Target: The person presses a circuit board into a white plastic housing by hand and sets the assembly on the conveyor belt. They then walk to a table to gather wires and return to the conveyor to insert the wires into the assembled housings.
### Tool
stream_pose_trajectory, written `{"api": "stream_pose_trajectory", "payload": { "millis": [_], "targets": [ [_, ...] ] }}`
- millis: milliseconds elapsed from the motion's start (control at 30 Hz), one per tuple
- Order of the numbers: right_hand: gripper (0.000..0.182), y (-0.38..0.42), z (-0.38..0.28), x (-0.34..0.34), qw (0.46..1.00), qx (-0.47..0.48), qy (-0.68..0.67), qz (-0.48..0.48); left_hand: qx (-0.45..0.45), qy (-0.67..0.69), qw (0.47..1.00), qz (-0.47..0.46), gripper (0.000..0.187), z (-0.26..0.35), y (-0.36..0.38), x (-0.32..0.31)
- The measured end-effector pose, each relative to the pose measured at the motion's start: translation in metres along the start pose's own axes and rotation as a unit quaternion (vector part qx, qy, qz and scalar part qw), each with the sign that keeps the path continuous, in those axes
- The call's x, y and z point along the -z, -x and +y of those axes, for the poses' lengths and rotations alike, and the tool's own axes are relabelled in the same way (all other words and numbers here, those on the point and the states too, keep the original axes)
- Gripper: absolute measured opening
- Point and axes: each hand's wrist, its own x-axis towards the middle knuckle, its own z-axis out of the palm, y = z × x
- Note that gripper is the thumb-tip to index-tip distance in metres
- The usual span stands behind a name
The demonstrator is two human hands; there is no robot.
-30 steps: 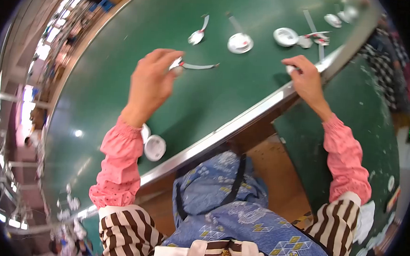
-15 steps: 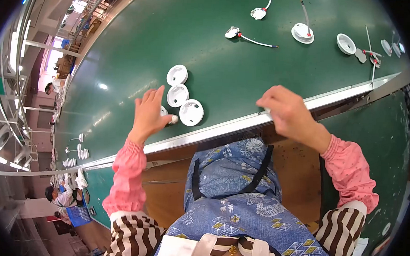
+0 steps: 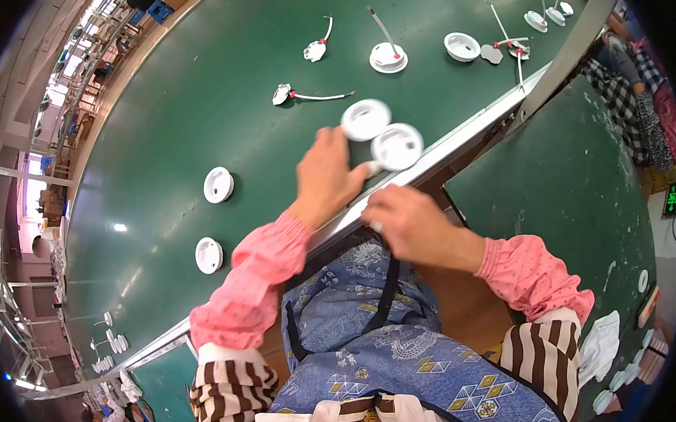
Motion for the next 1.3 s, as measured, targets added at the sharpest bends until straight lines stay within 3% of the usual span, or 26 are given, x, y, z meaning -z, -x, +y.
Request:
{"api": "stream_pose_trajectory", "payload": {
  "millis": [100,167,233,300,367,433,533,667,733,767,833,900,967,1000,1067,1167,1233,1300],
  "targets": [
    [0.024,-0.001,0.048,0.027,0.992,-0.074,0.066,0.071,-0.152,0.14,0.978,0.026,0.057,0.017,-0.039,-0.023],
    [0.026,0.006,0.092,0.042,0.98,-0.13,0.079,0.132,-0.186,0.133,0.972,0.046,0.055,0.015,-0.057,-0.017],
    [0.026,0.009,0.113,0.063,0.965,-0.155,0.13,0.168,-0.174,0.086,0.974,0.117,0.044,-0.006,-0.069,-0.009],
    [0.024,0.014,0.13,0.073,0.953,-0.181,0.146,0.196,-0.061,0.031,0.987,0.143,0.043,-0.034,-0.076,0.001],
    [0.024,0.014,0.127,0.071,0.949,-0.191,0.15,0.2,0.073,-0.028,0.993,0.088,0.041,-0.045,-0.082,0.022],
    [0.025,0.011,0.119,0.059,0.958,-0.133,0.17,0.187,0.103,-0.099,0.985,0.092,0.033,-0.081,-0.092,0.005],
    [0.025,0.003,0.101,0.045,0.972,-0.113,0.135,0.158,0.118,-0.08,0.983,0.113,0.024,-0.084,-0.092,0.004],
    [0.025,0.004,0.085,0.036,0.98,-0.115,0.063,0.149,-0.004,-0.016,0.981,0.192,0.013,-0.082,-0.067,0.012],
    [0.019,0.004,0.074,0.035,0.98,-0.114,0.026,0.159,-0.02,0.026,0.979,0.202,0.011,-0.07,-0.048,0.026],
    [0.017,0.002,0.065,0.037,0.972,-0.168,-0.072,0.146,-0.028,0.048,0.977,0.205,0.012,-0.061,-0.038,0.035],
    [0.014,-0.006,0.047,0.041,0.917,-0.27,-0.27,0.118,-0.039,0.113,0.978,0.173,0.014,-0.031,-0.006,0.054],
    [0.023,-0.017,0.034,0.046,0.8,-0.343,-0.485,0.083,-0.07,0.134,0.975,0.16,0.017,-0.006,0.029,0.055],
    [0.032,-0.031,0.022,0.041,0.662,-0.371,-0.65,0.036,-0.099,0.118,0.976,0.151,0.02,0.014,0.061,0.052],
    [0.038,-0.034,0.013,0.034,0.622,-0.353,-0.699,0.027,-0.108,0.112,0.975,0.158,0.021,0.019,0.074,0.049],
    [0.034,-0.039,0.0,0.024,0.649,-0.354,-0.673,-0.006,-0.137,0.094,0.97,0.18,0.023,0.014,0.092,0.041],
    [0.025,-0.042,-0.01,0.012,0.701,-0.34,-0.626,-0.019,-0.064,0.177,0.966,0.175,0.025,0.017,0.116,0.046],
    [0.021,-0.042,-0.016,0.01,0.728,-0.338,-0.597,-0.02,0.015,0.295,0.946,0.132,0.016,0.02,0.125,0.053],
    [0.029,-0.04,-0.022,0.005,0.744,-0.328,-0.582,-0.031,0.08,0.433,0.895,0.07,0.015,0.014,0.128,0.056]
  ]
}}
